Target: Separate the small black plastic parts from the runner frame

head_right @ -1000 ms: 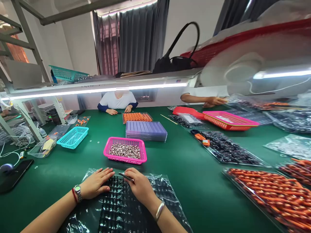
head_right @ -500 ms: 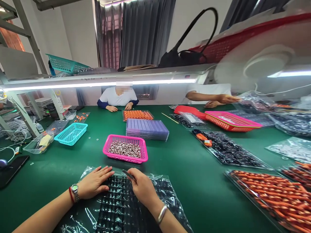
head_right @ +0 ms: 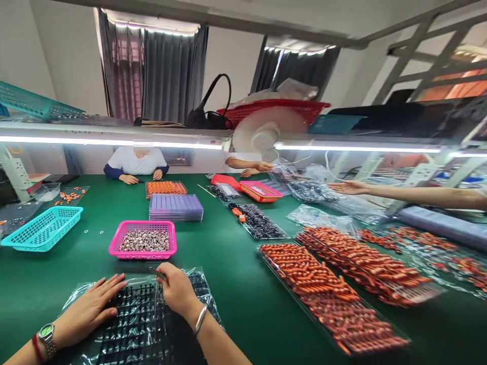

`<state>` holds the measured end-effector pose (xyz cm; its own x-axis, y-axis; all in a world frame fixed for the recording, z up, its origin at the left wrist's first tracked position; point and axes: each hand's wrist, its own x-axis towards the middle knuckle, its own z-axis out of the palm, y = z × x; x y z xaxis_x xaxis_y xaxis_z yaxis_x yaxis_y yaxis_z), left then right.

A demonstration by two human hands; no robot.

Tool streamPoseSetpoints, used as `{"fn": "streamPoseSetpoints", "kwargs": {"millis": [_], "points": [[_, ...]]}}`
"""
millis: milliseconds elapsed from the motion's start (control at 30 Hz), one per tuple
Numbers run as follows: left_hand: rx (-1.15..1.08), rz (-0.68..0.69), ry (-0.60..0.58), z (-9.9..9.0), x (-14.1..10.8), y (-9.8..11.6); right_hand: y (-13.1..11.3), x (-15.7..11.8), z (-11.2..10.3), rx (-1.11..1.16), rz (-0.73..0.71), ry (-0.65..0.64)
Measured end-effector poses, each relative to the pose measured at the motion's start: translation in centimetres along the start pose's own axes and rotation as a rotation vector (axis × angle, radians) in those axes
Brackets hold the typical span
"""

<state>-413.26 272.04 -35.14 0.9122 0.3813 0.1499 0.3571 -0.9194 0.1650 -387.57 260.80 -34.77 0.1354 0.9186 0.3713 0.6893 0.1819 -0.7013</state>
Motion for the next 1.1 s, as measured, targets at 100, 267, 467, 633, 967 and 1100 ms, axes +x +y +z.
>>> {"fn": "streamPoseSetpoints", "kwargs": {"millis": [100, 267, 467, 633, 967, 1100], "points": [[0.014, -0.021, -0.046, -0.1, 0.1, -0.1, 0.1, 0.1, -0.8, 0.034, -0.036, -0.026], [0.008, -0.074, -0.144, -0.4, 0.2, 0.0, 0.6, 0.2, -2.0, 0.061, -0.036, -0.057], [-0.028, -0.107, -0.218, -0.7, 0.1, 0.7, 1.7, -0.2, -2.7, 0.081, 0.015, -0.105], [-0.051, -0.126, -0.234, -0.8, -0.3, 0.7, 2.0, -0.5, -3.3, 0.080, 0.036, -0.186], [-0.064, -0.105, -0.216, -0.5, -0.5, 0.4, 2.7, -0.6, -5.0, 0.100, 0.109, -0.220], [-0.052, -0.110, -0.210, -0.6, -0.6, 0.5, 2.4, -0.8, -6.6, 0.180, 0.183, -0.209]]}}
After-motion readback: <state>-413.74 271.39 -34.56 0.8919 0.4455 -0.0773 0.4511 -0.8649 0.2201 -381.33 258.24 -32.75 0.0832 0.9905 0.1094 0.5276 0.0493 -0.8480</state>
